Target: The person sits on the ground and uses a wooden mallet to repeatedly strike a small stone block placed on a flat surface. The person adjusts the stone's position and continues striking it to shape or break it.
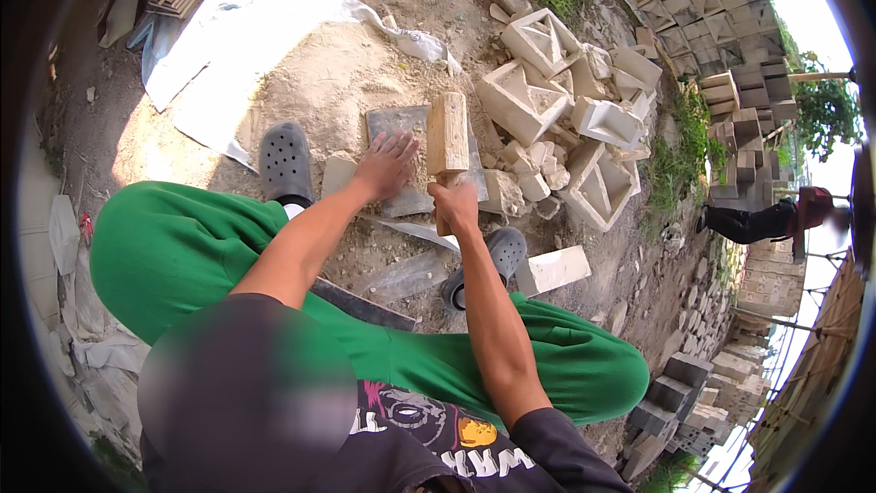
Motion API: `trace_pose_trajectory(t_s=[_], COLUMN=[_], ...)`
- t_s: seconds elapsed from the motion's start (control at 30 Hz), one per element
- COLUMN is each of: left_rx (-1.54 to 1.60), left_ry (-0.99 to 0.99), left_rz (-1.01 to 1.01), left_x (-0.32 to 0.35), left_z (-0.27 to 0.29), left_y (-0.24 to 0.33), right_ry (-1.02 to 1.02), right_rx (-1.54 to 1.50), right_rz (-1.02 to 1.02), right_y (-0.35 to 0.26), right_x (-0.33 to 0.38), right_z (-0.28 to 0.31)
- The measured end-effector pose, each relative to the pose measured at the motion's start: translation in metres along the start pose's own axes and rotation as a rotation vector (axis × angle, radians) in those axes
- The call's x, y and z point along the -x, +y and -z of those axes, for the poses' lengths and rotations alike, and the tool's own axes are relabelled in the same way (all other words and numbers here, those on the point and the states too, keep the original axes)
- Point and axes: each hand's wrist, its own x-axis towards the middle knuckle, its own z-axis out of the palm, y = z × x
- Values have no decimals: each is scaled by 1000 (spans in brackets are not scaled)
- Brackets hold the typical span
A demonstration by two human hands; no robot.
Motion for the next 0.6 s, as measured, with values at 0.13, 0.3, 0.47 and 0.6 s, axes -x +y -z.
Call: trace_pose_trajectory(t_s=[0.13, 0.3, 0.47, 0.6], left_rx=[68, 158, 178, 105], left_ry=[15, 175, 339, 285], left_rz=[212, 114, 60, 133], left_x=[9, 26, 37, 34], left_z=[5, -3, 3, 17], left_y=[-15, -22, -4, 5], right_ry=[-56, 68, 67, -28], right_rx=[139, 97, 47, 177], right_rz=[-134, 161, 179, -27], right_y=[17, 4, -11, 32], right_x=[6, -5, 7, -10], right_z=[-5, -9, -15, -20])
